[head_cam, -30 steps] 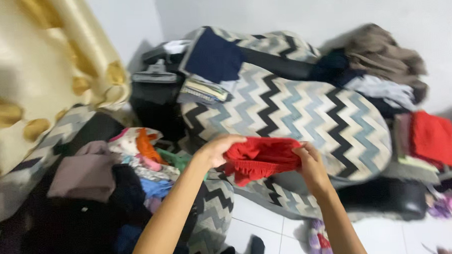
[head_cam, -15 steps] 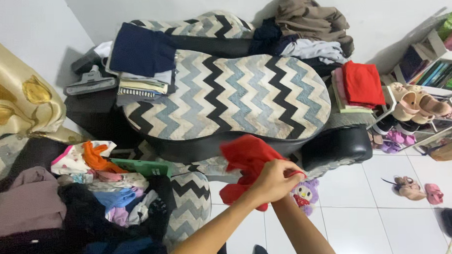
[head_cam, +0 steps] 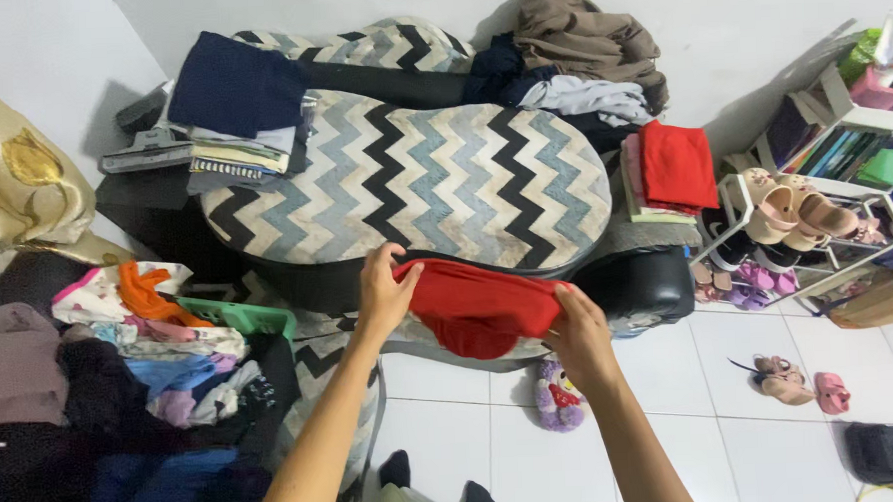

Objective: The person folds several pieces of children's clothing one by one on a round table. They smooth and fold a red shirt, a patterned top, an orange shirt, a blue short, a polka-dotted short, and a purple short, stacking each folded item on the right side of the table.

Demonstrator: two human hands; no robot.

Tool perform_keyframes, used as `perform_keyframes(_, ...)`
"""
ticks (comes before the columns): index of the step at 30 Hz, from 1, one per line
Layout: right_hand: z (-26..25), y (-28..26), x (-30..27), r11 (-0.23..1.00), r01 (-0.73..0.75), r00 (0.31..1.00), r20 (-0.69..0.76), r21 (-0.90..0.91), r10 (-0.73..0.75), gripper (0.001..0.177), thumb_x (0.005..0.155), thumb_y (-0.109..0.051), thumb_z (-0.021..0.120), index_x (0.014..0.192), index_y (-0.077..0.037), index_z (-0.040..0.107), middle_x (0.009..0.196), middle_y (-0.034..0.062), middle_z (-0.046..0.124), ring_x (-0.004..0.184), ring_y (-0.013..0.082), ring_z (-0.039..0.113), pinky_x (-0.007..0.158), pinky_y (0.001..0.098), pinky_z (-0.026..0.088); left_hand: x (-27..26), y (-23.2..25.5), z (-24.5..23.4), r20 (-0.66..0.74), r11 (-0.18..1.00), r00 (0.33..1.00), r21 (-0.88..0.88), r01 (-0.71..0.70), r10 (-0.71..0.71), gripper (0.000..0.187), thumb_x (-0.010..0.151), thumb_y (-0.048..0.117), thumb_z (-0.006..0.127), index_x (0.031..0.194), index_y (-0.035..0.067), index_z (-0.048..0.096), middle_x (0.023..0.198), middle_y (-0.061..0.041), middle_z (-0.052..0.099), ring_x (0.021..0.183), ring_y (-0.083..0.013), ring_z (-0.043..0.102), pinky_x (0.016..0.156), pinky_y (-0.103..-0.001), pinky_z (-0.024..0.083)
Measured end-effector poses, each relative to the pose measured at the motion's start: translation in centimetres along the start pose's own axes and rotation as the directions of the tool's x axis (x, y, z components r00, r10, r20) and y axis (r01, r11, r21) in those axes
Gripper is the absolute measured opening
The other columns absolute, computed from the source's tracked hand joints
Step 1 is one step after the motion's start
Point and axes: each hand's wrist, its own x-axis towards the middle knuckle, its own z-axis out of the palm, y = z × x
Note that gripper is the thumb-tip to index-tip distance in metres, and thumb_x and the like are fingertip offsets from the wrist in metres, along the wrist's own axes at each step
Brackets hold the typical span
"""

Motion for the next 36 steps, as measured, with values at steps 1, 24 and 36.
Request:
perform_keyframes(1, -0.1, -0.1, 0.1, 0.999, -0.049, 0.999, 0.003, -0.006, 0.049, 0.03, 0.105, -0.025, 0.047, 0.118, -0.002, 0.061, 0.116, 0.0144, 0.071, 0.102, 0.0266, 0.07, 0.092, 0.0447, 0.055, -1.2, 0.9, 1.2, -0.133, 0.985, 0.99, 0.172, -0.027, 0.051, 0.039, 0.082, 0.018, 0.083, 0.11, 0.0, 0.062, 0.101, -0.02, 0.065, 0.091, -0.0303, 0.064, 0.078, -0.044, 0.053)
perform_keyframes(24, -8.4, -6.1, 15.9, 0.772, 0.588, 0.699, -0.328, -0.24, -0.635, 0.014, 0.11, -0.024, 0.058, 0.103, -0.016, 0.049, 0.084, -0.003, 0.046, 0.072, 0.0091, 0.041, 0.058, 0.0261, 0.038, 7.0, -0.8, 10.6, 0.63, -0.086, 0.714, -0.765, 0.638, -0.305, 0.034, 0.101, 0.03, 0.053, 0.12, 0.005, 0.065, 0.12, -0.012, 0.072, 0.108, -0.025, 0.07, 0.094, -0.044, 0.057)
perform_keyframes(36, -10.4, -10.0, 31.3, 0.314, -0.077, 0.992, -0.104, -0.946, -0.07, 0.017, 0.103, -0.017, 0.061, 0.114, -0.004, 0.056, 0.095, 0.0094, 0.062, 0.086, 0.0173, 0.061, 0.067, 0.0296, 0.053, 24.4, -6.6, 4.9, 0.774, 0.299, 0.579, -0.506, 0.809, -0.255, 0.055, 0.101, 0.05, 0.054, 0.127, 0.002, 0.062, 0.125, -0.012, 0.072, 0.116, -0.0198, 0.07, 0.105, -0.041, 0.053)
